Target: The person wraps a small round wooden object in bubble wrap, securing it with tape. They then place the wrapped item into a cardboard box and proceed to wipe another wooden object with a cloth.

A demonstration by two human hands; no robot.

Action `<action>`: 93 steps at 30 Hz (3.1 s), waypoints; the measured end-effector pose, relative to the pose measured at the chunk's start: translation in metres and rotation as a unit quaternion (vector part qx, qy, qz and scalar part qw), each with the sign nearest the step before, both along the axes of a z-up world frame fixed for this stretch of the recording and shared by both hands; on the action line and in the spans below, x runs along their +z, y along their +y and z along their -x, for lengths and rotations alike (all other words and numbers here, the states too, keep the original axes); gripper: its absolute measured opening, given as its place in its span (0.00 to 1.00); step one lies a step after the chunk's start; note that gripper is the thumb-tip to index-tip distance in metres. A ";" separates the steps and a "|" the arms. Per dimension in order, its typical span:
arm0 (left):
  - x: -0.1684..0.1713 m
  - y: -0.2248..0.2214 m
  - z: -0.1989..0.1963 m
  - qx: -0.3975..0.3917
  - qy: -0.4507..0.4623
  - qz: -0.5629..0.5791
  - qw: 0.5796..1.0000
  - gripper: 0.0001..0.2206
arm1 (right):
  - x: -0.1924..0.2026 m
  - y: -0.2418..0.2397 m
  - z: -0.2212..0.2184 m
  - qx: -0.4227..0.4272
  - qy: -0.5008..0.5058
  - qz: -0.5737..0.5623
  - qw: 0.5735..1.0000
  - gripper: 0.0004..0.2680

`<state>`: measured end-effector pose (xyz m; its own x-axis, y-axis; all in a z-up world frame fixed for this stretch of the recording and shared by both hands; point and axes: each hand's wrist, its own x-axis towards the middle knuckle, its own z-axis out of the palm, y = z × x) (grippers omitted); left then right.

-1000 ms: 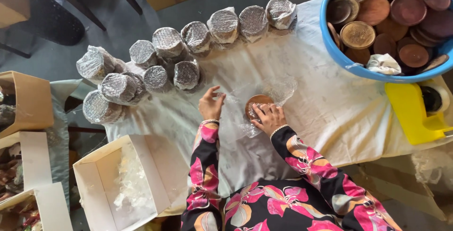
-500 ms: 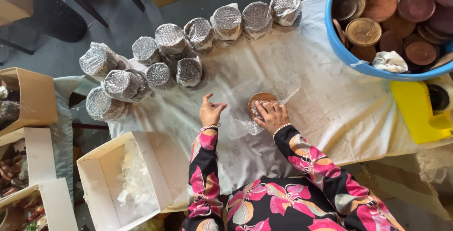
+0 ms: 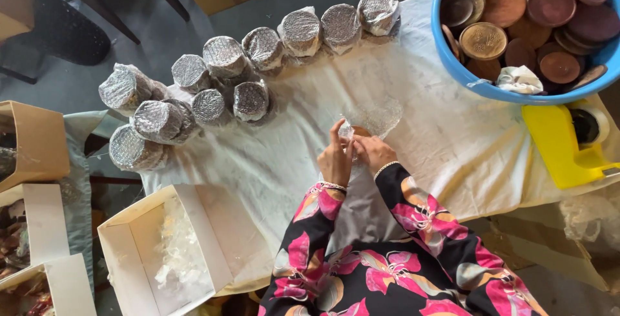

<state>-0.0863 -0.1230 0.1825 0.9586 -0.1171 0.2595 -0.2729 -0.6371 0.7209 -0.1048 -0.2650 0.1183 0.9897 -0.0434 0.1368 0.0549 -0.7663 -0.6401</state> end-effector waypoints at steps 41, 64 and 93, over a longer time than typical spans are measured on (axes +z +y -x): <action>-0.041 0.101 0.085 0.000 0.142 0.040 0.989 0.18 | -0.017 -0.020 0.001 -0.127 -0.042 -0.138 0.981 0.07; -0.067 -0.005 -0.003 -0.228 -0.087 -0.195 0.950 0.26 | -0.105 -0.045 -0.006 -0.172 0.005 -0.351 0.920 0.14; -0.097 -0.007 -0.021 -0.066 0.106 -0.042 0.991 0.52 | -0.088 -0.265 0.096 -0.357 -0.158 -0.347 0.853 0.09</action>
<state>-0.0649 -0.1298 0.0855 0.9655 -0.2575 0.0389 -0.2065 -0.6660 0.7168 -0.2008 -0.5304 0.0299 0.5959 -0.7982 0.0878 -0.0138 -0.1196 -0.9927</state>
